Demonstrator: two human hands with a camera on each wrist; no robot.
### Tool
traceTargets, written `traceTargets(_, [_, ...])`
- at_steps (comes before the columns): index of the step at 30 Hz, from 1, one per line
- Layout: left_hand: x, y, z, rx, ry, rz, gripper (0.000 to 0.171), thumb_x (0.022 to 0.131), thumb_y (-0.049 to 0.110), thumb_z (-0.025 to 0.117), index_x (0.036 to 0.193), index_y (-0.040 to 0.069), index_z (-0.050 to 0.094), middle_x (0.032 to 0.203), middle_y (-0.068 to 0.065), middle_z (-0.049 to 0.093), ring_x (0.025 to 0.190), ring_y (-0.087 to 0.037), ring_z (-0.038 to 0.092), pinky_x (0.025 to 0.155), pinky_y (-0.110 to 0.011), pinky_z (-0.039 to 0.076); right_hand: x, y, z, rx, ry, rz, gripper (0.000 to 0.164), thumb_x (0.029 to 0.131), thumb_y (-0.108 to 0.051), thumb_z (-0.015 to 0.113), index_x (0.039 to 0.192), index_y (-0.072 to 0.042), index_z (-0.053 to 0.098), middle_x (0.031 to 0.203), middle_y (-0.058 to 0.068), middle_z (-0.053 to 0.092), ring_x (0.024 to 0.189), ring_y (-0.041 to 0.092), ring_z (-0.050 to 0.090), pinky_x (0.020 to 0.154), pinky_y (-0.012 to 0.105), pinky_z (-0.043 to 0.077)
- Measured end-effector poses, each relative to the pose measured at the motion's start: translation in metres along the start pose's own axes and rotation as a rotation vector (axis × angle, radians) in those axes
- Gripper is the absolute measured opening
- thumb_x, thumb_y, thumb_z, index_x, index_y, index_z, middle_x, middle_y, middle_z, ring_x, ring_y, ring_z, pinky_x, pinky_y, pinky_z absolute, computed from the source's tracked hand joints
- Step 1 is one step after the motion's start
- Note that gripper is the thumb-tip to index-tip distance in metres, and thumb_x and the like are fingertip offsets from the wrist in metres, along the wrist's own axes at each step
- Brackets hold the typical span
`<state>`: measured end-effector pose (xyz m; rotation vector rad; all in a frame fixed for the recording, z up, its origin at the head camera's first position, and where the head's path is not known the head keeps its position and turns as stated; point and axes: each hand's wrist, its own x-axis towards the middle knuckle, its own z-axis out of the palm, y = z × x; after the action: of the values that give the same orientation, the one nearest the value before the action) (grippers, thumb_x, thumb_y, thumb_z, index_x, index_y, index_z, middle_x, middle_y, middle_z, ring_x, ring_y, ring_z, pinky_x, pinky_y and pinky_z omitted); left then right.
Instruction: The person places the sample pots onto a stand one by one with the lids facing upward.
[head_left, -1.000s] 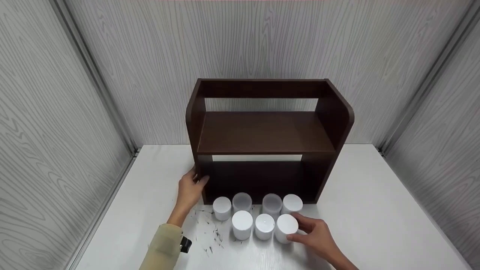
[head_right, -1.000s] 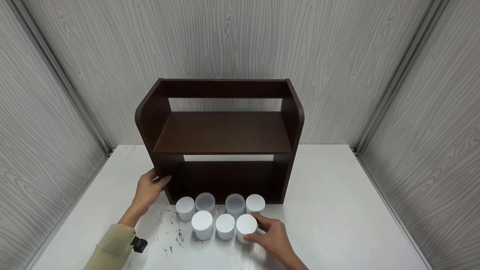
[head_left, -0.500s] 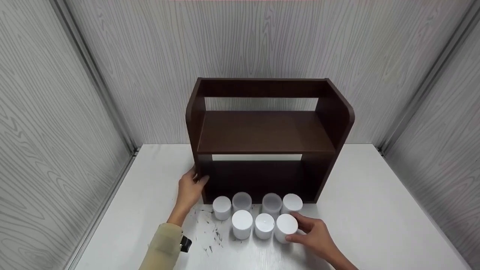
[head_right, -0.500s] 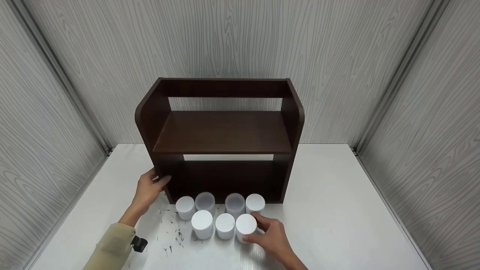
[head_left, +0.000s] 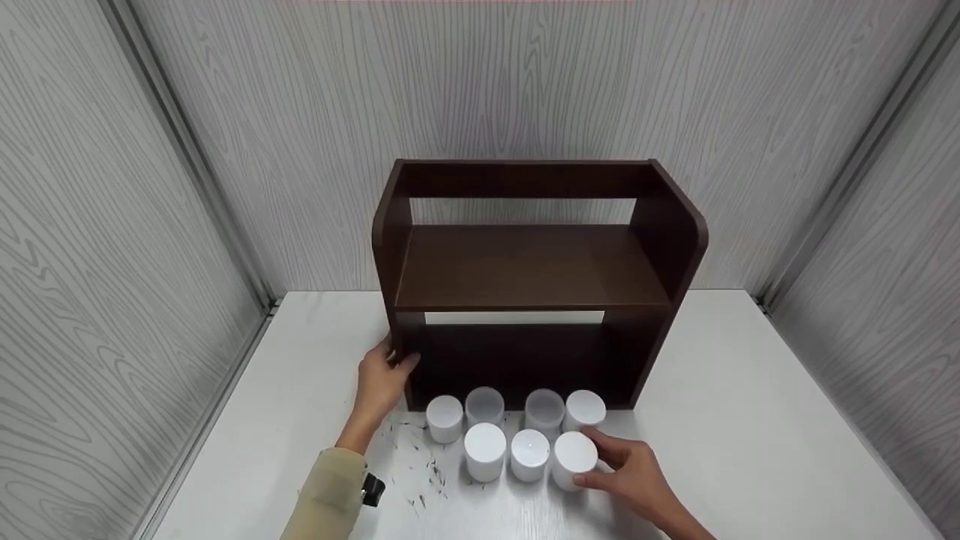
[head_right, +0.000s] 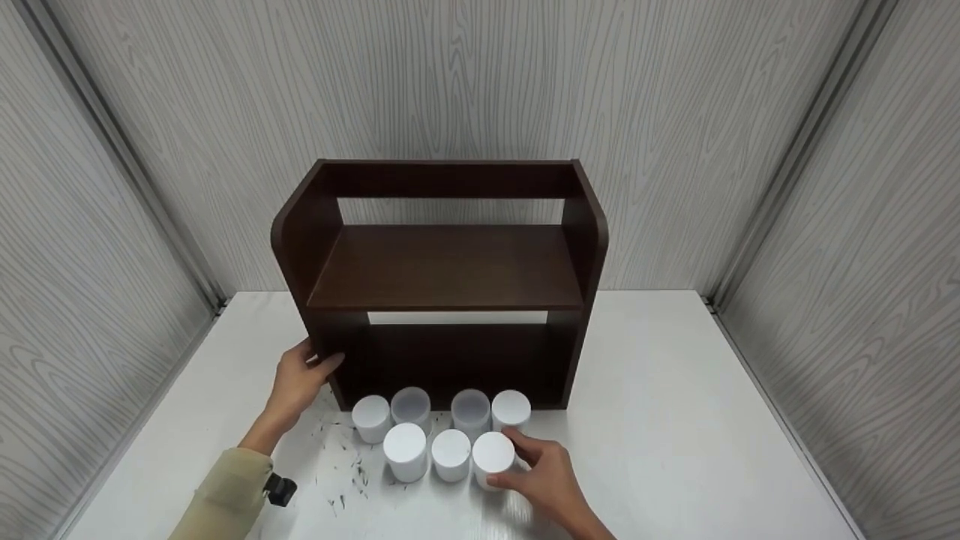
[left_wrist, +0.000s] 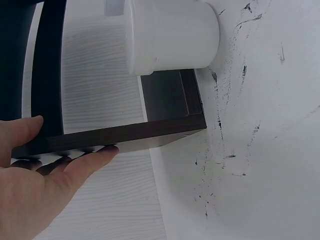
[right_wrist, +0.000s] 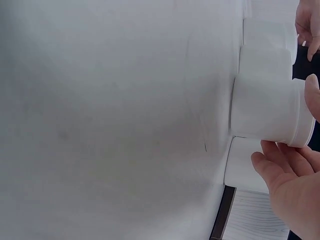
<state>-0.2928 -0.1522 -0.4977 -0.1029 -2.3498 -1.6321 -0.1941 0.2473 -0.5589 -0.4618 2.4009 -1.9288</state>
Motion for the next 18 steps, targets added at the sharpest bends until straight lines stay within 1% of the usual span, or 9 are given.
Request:
traceTargets(6, [0.001,0.0,-0.002,-0.008,0.008,0.011,0.058,0.101,0.006,0.069,0.152,-0.011,0.046,0.151,-0.032,0.05,0.138,-0.047,0.051,0.109,-0.052,0.049,0.001,-0.004,-0.002,-0.004,-0.001,0.001,0.074,0.076,-0.004,0.094,0.139,0.014,0.059,0.141,0.029,0.06,0.127,0.009,0.06,0.105,0.024,0.049])
traceTargets(13, [0.002,0.0,0.0,-0.008,0.004,0.006,0.058,0.101,0.006,0.069,0.151,-0.011,0.047,0.15,-0.032,0.051,0.136,-0.048,0.053,0.108,-0.052,0.05,-0.001,-0.018,-0.006,0.0,-0.003,0.009,0.072,0.075,-0.003,0.094,0.138,0.012,0.062,0.136,0.025,0.065,0.123,0.011,0.064,0.105,0.025,0.05])
traceTargets(18, [0.003,0.001,0.001,-0.005,0.0,0.006,0.058,0.101,0.008,0.068,0.152,-0.011,0.046,0.15,-0.032,0.051,0.136,-0.048,0.053,0.108,-0.053,0.049,-0.004,-0.032,-0.009,0.007,-0.01,-0.011,0.07,0.076,-0.001,0.093,0.137,0.014,0.061,0.134,0.028,0.065,0.12,0.014,0.068,0.102,0.026,0.052])
